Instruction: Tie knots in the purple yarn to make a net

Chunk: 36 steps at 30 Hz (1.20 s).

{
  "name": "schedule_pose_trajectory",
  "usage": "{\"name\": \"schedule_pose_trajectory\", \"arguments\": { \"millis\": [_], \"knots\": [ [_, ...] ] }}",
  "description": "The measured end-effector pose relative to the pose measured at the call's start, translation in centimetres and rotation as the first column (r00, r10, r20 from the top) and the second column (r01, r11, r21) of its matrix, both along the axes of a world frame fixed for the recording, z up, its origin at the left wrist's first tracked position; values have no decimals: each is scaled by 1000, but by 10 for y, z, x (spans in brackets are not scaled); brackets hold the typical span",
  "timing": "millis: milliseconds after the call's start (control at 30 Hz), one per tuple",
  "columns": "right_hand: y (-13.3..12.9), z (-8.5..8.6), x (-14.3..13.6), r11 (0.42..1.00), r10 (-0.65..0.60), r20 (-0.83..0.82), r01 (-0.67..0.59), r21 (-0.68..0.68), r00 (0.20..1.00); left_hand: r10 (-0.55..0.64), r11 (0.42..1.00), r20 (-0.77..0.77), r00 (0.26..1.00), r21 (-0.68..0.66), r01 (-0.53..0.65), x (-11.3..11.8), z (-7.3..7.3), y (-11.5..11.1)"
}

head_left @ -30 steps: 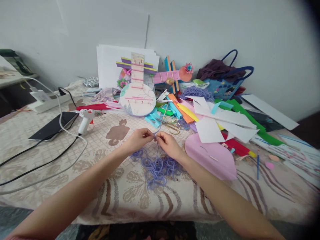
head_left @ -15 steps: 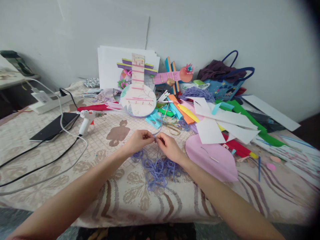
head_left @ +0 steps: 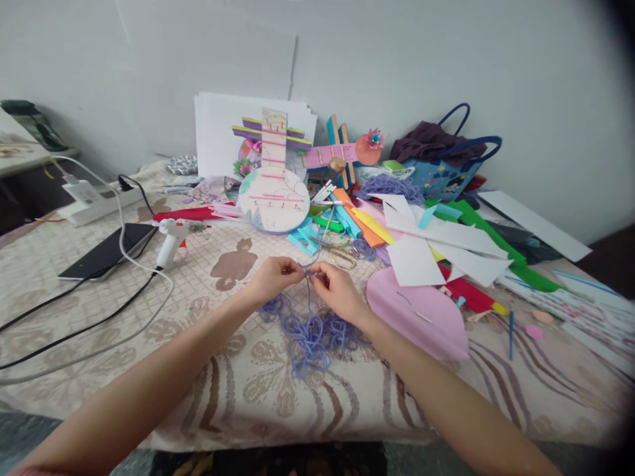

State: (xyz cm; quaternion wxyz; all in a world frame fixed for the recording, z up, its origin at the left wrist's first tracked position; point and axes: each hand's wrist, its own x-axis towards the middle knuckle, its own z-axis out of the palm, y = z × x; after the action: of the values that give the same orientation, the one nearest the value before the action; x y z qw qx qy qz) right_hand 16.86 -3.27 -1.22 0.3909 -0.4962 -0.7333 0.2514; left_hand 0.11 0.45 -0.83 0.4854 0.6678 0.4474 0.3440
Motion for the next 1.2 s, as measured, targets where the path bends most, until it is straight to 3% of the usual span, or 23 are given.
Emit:
{"name": "schedule_pose_trajectory", "arguments": {
  "millis": [467, 733, 1200],
  "knots": [
    [-8, 4, -5, 994, -78, 49, 74, 74, 996, 25, 1000, 54, 998, 7, -25, 0, 2, -2],
    [-4, 4, -8, 992, -97, -9, 96, -76, 995, 37, 999, 54, 998, -38, -35, 3, 7, -6],
    [-6, 4, -5, 995, -85, 72, 89, -42, 994, -8, 995, 76, 997, -96, 16, 4, 5, -6]
  ]
}}
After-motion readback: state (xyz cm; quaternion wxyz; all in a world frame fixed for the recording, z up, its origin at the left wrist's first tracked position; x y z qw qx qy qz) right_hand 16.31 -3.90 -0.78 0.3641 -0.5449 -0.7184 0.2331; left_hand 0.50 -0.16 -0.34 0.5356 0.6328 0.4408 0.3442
